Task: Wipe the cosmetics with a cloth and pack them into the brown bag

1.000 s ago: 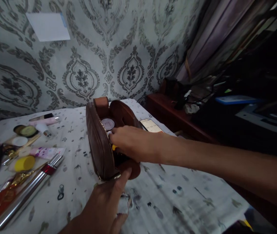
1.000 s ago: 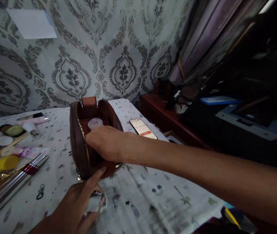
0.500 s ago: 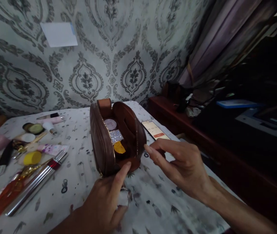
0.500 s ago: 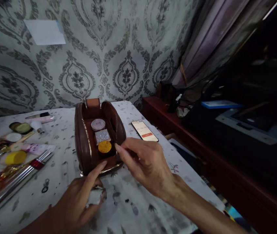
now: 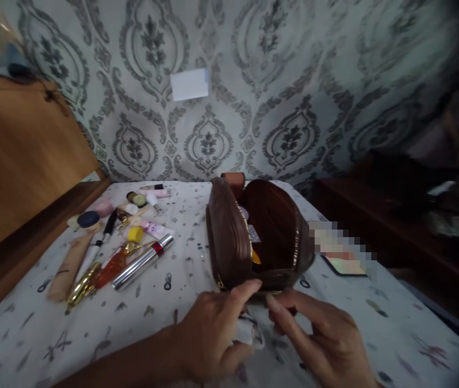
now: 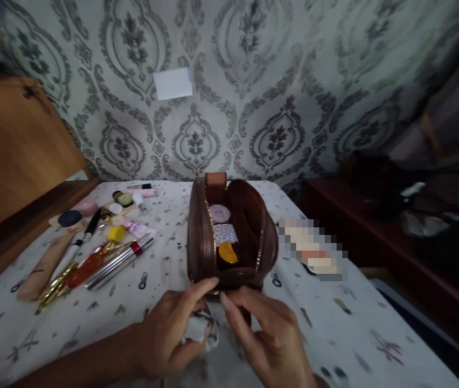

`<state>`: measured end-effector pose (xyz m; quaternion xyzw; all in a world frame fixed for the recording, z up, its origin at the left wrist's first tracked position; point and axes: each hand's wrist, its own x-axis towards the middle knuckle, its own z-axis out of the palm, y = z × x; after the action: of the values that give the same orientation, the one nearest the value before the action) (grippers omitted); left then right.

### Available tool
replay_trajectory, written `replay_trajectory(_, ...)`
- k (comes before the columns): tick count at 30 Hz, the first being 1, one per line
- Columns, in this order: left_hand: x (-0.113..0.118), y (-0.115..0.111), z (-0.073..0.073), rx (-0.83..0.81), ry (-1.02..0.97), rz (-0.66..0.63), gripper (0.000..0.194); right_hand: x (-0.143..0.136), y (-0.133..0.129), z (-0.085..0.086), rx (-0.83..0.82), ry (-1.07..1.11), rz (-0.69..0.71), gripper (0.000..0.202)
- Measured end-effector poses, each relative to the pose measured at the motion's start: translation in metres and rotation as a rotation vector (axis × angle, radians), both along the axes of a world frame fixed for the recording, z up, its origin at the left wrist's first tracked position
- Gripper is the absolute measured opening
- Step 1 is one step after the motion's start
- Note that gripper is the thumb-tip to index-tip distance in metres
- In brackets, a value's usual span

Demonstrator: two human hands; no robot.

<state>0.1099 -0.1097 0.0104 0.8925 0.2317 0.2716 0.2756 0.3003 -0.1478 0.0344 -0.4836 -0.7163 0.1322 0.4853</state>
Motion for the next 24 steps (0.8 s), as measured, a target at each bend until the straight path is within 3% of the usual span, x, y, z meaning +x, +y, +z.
replay_trajectory(4, -0.019, 0.0, -0.001, 0.061, -0.038, 0.067, 0.062, -0.027, 0.001, -0.022, -0.126, 0.017, 0.078, 0.033)
replay_trajectory(8, -0.035, 0.004, -0.005, 0.084, -0.017, 0.197, 0.041, -0.056, 0.005, -0.032, -0.312, 0.03, 0.183, 0.04)
replay_trajectory(17, -0.069, 0.03, -0.024, 0.153, -0.053, 0.504, 0.014, -0.125, 0.047, -0.066, -0.61, 0.377, 0.286, 0.046)
replay_trajectory(24, -0.076, 0.037, -0.026, 0.37, 0.065, 0.456, 0.02, -0.137, 0.039, -0.081, -0.52, 0.435, 0.235, 0.052)
